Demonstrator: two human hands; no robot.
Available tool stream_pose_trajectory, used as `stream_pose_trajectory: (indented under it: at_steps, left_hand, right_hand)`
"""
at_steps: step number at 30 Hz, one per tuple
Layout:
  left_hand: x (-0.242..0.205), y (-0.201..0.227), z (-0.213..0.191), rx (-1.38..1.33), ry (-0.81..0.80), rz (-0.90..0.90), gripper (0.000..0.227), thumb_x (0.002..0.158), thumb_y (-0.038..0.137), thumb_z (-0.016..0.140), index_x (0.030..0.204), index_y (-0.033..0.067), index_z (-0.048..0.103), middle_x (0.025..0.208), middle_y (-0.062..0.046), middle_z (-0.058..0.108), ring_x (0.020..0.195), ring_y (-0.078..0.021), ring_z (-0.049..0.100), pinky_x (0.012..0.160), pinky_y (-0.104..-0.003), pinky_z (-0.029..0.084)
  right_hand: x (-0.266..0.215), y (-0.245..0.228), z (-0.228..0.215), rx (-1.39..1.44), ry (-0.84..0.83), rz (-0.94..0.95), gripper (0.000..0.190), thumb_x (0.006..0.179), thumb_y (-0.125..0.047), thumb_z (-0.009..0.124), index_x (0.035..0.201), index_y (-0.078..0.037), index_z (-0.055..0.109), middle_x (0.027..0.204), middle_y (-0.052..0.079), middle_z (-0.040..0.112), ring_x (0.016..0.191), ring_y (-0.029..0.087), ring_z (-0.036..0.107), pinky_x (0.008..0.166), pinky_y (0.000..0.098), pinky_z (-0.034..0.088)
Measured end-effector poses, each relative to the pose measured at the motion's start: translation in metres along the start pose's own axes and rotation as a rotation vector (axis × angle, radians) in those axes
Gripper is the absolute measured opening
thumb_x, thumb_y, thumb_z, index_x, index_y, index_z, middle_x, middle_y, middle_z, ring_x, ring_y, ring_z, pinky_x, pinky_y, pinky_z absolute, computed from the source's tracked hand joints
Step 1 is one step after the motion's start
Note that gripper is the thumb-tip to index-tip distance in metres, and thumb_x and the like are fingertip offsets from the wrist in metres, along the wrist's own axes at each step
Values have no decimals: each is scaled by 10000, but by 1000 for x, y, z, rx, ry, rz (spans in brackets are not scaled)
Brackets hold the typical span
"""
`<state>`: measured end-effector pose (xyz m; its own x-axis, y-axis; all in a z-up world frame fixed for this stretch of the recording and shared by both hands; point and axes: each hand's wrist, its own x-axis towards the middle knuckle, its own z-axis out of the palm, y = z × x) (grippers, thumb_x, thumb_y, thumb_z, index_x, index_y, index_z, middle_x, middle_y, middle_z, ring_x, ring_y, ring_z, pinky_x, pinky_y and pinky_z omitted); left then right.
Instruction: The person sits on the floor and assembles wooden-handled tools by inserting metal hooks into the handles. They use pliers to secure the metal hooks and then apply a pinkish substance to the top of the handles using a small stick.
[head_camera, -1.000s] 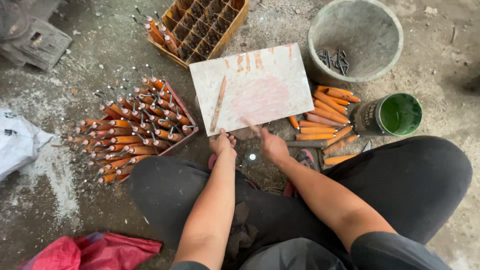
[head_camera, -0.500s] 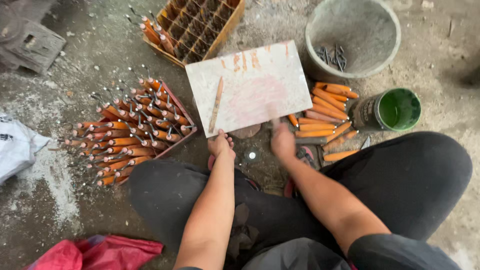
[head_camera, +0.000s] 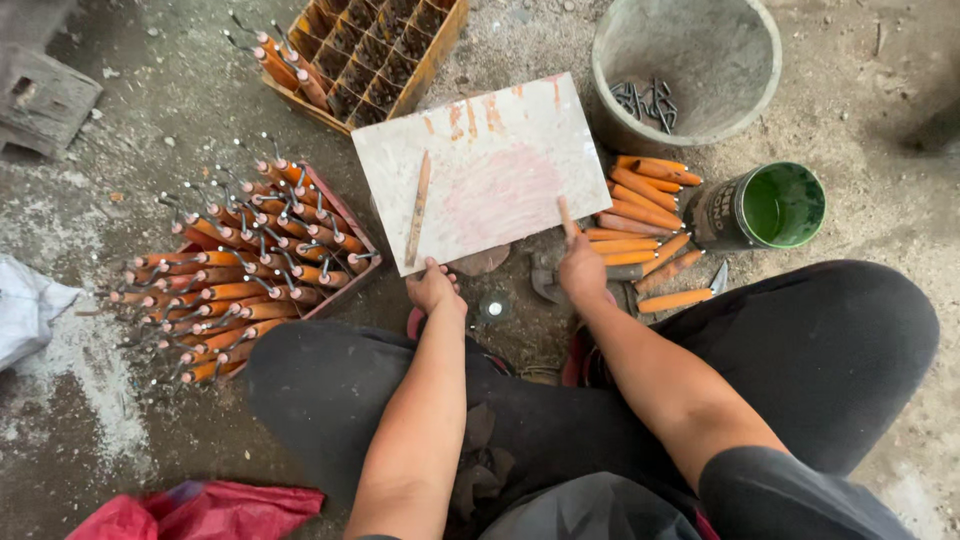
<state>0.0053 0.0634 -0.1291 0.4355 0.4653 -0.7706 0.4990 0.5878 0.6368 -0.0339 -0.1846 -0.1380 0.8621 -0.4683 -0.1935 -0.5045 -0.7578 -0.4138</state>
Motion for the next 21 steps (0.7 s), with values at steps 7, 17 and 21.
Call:
stream_pose_trajectory:
  at_steps: [7,17,21]
  left_hand:
    - [-20,9,5,-36,37,4,229,994,184,638,1190,94,562,729,-36,608,478,-126,514,380,-286,354]
    - [-22,9,0,2,17,-10,237,1004,170,613,1221,99,550,722,-38,608,470,-133,513,376,-287,360]
    - [-24,14,1,9,20,16,254,1004,171,619,1241,105,557,713,-34,600,463,-132,499,373,-286,350]
  right_hand:
    - [-32,-57,33,-23,-294,-320,425,1084,-367,335,1057,-69,637,877,312,684,849,522,670,789,628,515]
    - [-13,-69,-18,-27,-201,-136,337,1066,-314,373,1124,-42,564,853,282,698,825,511,677,740,633,492]
    - [-29,-84,16,-35,-333,-303,312,1040,-303,408,1039,-53,595,820,294,692,800,512,655,721,629,485]
